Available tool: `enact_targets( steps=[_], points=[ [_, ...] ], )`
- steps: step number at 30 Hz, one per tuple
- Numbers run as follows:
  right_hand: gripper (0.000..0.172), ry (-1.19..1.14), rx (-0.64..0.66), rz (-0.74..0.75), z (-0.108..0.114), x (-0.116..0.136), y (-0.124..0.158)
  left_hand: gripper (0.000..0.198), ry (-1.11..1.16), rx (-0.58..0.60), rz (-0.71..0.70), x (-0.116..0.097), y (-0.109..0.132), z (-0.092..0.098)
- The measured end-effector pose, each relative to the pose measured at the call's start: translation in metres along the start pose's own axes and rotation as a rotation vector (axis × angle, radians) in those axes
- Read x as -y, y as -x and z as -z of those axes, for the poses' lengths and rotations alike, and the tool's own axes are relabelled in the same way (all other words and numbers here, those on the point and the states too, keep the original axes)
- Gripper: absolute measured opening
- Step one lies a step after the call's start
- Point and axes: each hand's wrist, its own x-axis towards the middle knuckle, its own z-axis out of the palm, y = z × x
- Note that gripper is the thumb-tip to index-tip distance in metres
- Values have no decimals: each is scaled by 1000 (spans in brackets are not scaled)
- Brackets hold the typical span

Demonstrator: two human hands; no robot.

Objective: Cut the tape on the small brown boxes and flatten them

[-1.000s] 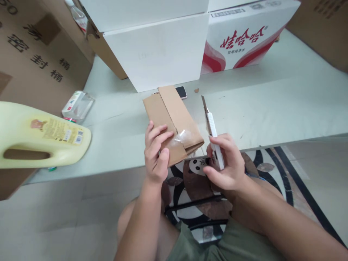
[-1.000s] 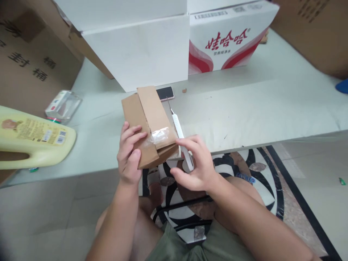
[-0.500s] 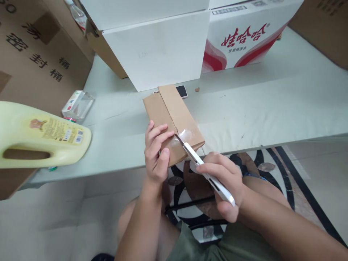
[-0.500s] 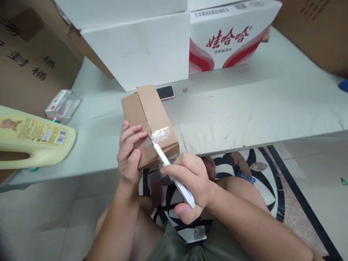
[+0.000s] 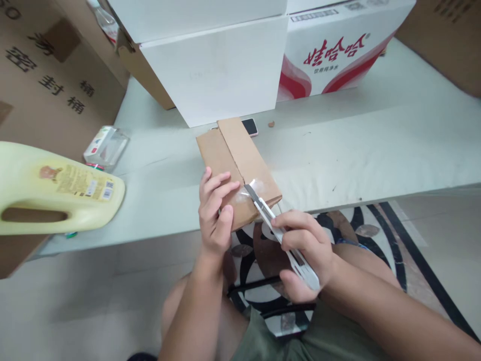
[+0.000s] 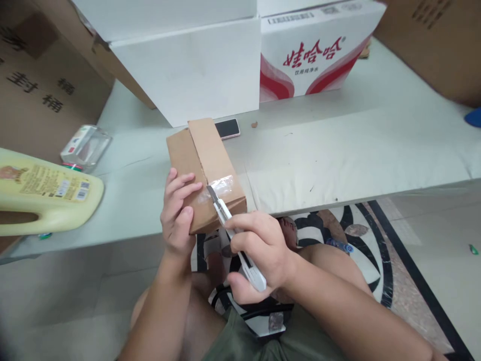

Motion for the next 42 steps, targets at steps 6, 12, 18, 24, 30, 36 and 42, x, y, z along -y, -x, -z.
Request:
enact_targets(
  steps=[6,12,18,24,30,36,42],
  points=[
    [25,-66,21,60,-2,0,-6,37,5,8,-17,1,-1,0],
    [9,11,31,134,-4,1,-5,36,18,10,-1,-2,-2,0],
    [16,-23,59,155,-6,2,0,36,9,11,31,-4,0,1],
    [15,-86,33,99,-11,3,-3,37,11,10,28,-3,0,0],
    [13,-40,-15,12,-17,12,-7,35,27,4,3,0,0,0],
    [19,-63,-72,-134,-21,23,-10,33,5,5,-25,1,0,1],
    [20,-24,-107,-204,-18,24,-23,31,-1,-2,2,-1,-1,2]
  ],
)
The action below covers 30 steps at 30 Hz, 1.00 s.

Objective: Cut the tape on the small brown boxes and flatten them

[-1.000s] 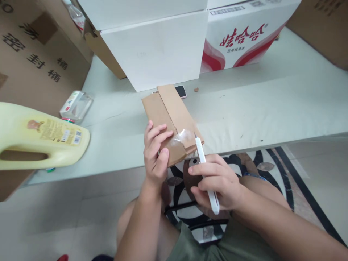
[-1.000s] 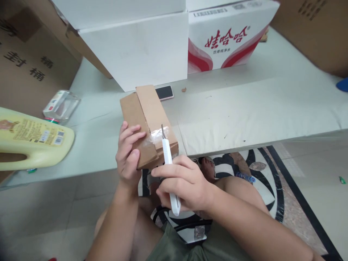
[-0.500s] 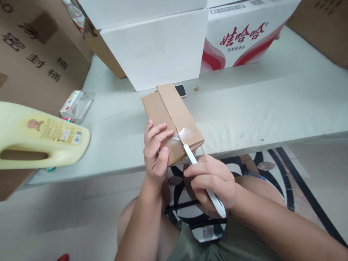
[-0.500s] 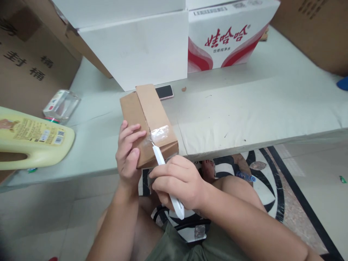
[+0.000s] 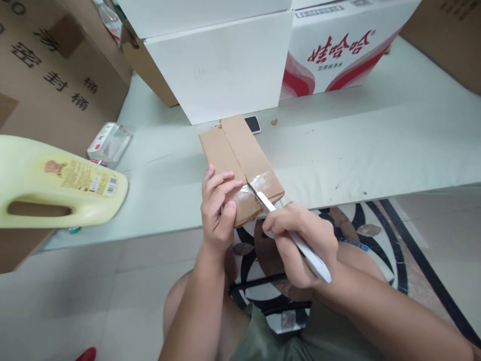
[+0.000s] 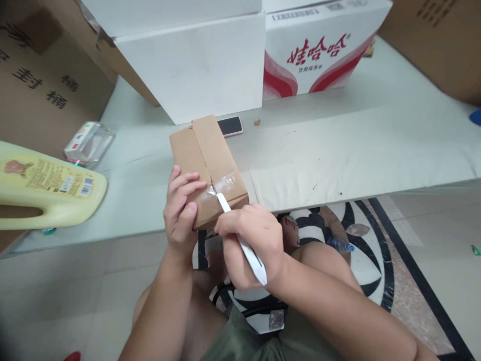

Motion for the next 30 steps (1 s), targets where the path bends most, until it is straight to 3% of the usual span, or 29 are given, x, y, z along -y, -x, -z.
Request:
enact_targets(
  steps=[4,11,25,27,30],
  points=[
    [20,-28,-35,-37,-3,0,-4,33,-31,23,27,-2,1,2],
    [21,-131,-57,53,-1,-4,3,38,-57,-43,32,-4,3,-3],
    [20,-326,-97,-216,17,-3,1,36,-52,-73,15,-3,3,-4],
    [18,-336,-145,-182,16,-2,2,38,-64,-54,23,-2,3,-3],
    [16,-288,-230,-5,17,-4,2,38,-61,-22,11,-1,2,-1]
  ],
)
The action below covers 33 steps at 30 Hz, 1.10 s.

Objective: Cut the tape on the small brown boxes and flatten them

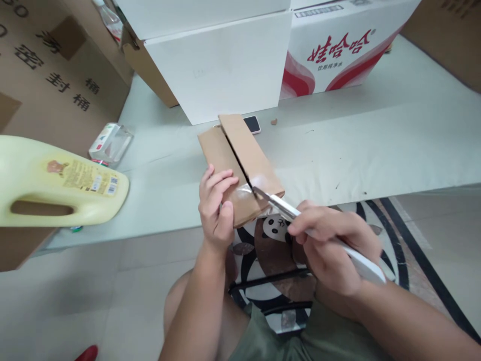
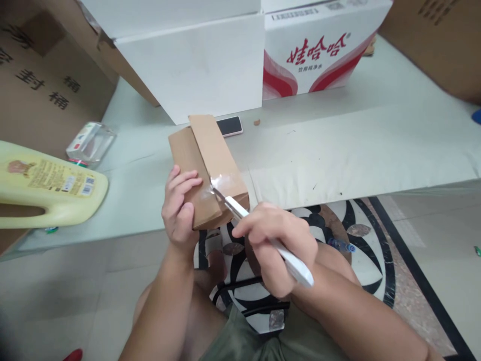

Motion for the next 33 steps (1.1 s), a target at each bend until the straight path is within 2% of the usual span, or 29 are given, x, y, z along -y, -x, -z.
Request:
enact_targets(
  steps=[3,5,8,10,12,16,19,22,25,27,30,33],
  points=[
    [16,135,-32,150,8,-7,-4,40,-22,26,-10,1,-2,0],
    [16,216,-80,134,15,-15,-9,40,-20,19,-11,1,-2,-1],
    [13,251,-220,82,25,-29,-16,37,17,-19,-22,2,-2,-4],
    [9,329,-242,53,31,-37,-18,36,34,-36,-23,3,-2,-5],
    [6,491,-118,-11,37,-48,-18,36,49,-46,-27,4,-3,-6],
    [25,796,234,-332,48,-81,-14,35,58,-44,-24,4,-3,-8],
    [36,907,384,-525,52,-106,-11,37,32,-40,-3,4,-3,-10],
    [47,1005,493,-582,53,-118,-12,39,9,-36,11,4,-2,-11],
    [53,1112,559,-643,53,-118,-15,40,0,-27,10,3,-3,-9],
    [52,1167,532,-679,51,-114,-17,40,-10,4,-1,5,-4,-2],
    [45,1156,498,-645,48,-107,-16,37,-12,30,45,20,-6,13],
    [43,1088,554,-613,42,-101,-13,33,54,-94,180,46,-2,28]
  ],
)
